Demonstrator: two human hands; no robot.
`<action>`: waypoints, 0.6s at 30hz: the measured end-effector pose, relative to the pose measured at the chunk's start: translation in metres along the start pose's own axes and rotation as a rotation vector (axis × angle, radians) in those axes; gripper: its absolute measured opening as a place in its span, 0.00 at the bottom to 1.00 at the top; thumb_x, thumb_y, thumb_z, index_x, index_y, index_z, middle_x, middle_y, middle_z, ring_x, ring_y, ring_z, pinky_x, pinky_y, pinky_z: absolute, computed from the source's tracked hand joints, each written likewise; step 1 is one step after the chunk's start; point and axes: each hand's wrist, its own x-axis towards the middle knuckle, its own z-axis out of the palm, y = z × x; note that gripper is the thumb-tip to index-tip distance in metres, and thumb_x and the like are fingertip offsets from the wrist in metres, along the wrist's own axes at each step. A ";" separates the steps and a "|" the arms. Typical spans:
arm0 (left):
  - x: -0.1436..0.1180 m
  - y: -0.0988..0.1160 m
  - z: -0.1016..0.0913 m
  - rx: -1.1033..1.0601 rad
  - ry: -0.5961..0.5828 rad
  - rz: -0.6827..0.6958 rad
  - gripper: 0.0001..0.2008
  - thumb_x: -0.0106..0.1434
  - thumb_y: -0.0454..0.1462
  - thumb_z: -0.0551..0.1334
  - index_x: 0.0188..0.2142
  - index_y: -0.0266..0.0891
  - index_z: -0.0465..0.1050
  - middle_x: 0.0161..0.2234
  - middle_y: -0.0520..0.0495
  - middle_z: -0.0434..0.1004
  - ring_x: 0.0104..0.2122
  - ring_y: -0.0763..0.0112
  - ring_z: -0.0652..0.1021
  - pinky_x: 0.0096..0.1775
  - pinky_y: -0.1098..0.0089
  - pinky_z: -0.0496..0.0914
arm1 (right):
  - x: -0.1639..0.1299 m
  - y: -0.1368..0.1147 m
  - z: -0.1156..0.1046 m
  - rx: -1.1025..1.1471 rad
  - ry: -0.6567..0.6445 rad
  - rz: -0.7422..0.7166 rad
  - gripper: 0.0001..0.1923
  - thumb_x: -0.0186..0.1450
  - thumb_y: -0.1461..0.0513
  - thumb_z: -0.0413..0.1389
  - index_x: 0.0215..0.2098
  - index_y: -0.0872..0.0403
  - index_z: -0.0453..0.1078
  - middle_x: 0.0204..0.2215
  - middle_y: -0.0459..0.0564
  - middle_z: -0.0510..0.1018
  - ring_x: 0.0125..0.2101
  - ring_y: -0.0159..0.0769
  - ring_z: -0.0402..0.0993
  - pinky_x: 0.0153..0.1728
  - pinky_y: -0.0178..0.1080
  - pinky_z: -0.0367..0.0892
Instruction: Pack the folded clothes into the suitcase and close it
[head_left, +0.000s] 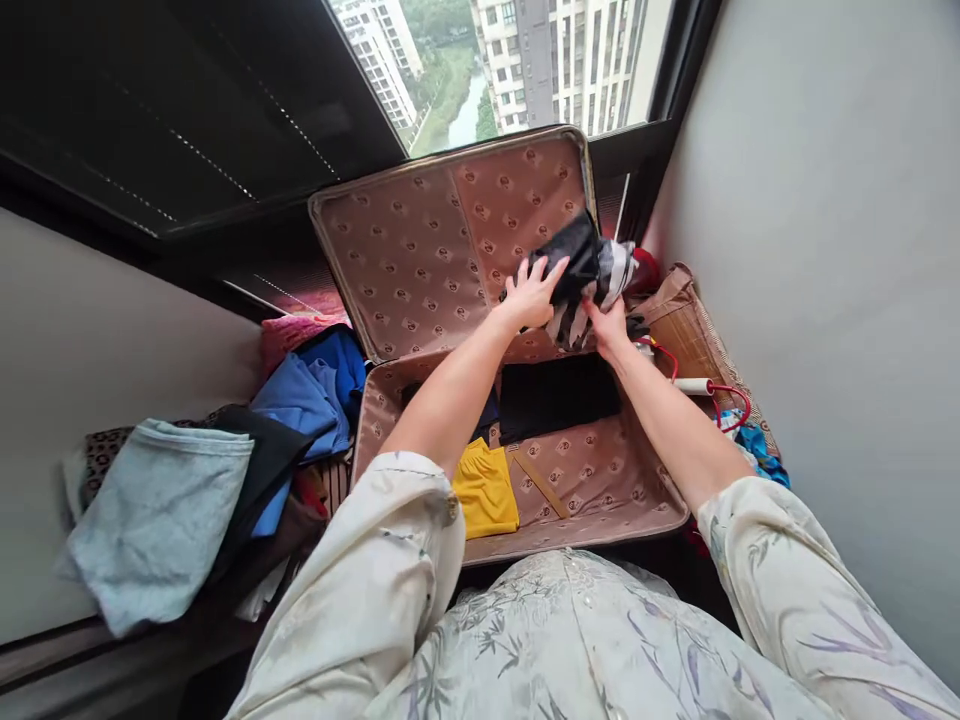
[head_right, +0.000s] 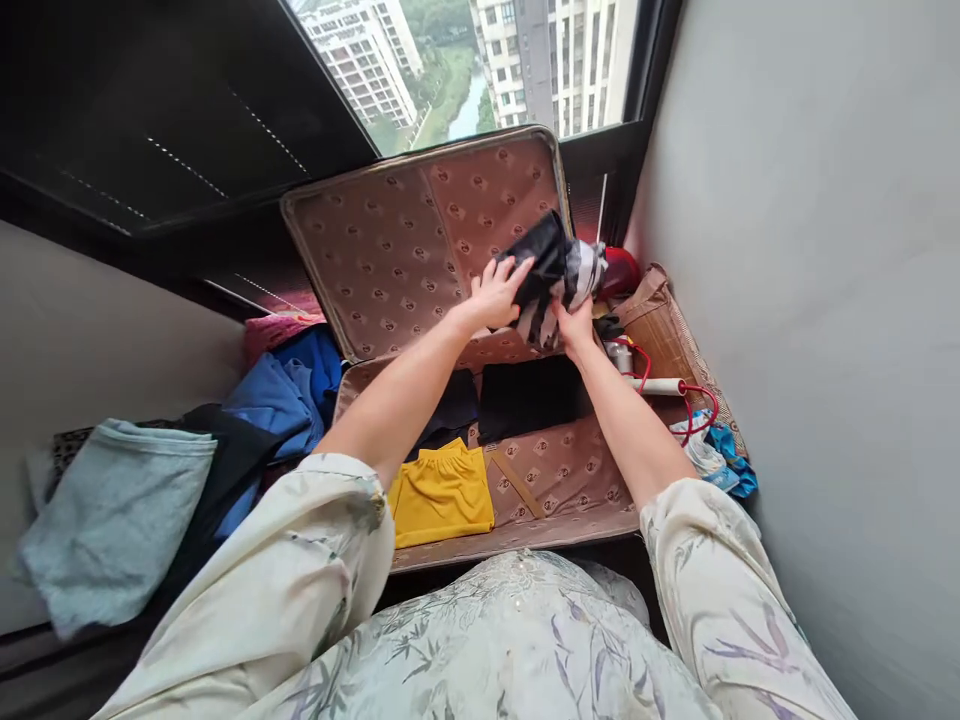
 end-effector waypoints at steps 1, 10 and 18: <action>-0.010 -0.011 0.011 0.000 -0.072 -0.036 0.43 0.64 0.36 0.64 0.74 0.47 0.47 0.74 0.35 0.45 0.73 0.35 0.45 0.64 0.29 0.49 | -0.006 0.015 -0.005 -0.122 0.080 0.045 0.37 0.62 0.53 0.59 0.67 0.54 0.58 0.60 0.59 0.74 0.57 0.39 0.72 0.54 0.43 0.72; -0.306 -0.116 0.097 -0.009 -0.240 -0.974 0.30 0.68 0.37 0.60 0.68 0.41 0.61 0.67 0.38 0.64 0.68 0.61 0.64 0.66 0.63 0.61 | -0.161 0.163 -0.099 -0.479 -0.141 0.467 0.20 0.57 0.60 0.56 0.47 0.55 0.74 0.33 0.52 0.81 0.39 0.44 0.80 0.42 0.45 0.76; -0.420 -0.139 0.131 0.043 -0.351 -1.471 0.38 0.62 0.45 0.69 0.66 0.34 0.59 0.64 0.24 0.65 0.59 0.48 0.76 0.54 0.57 0.72 | -0.212 0.191 0.013 -0.639 -0.691 0.675 0.08 0.55 0.64 0.60 0.34 0.56 0.73 0.24 0.46 0.77 0.30 0.38 0.77 0.36 0.38 0.72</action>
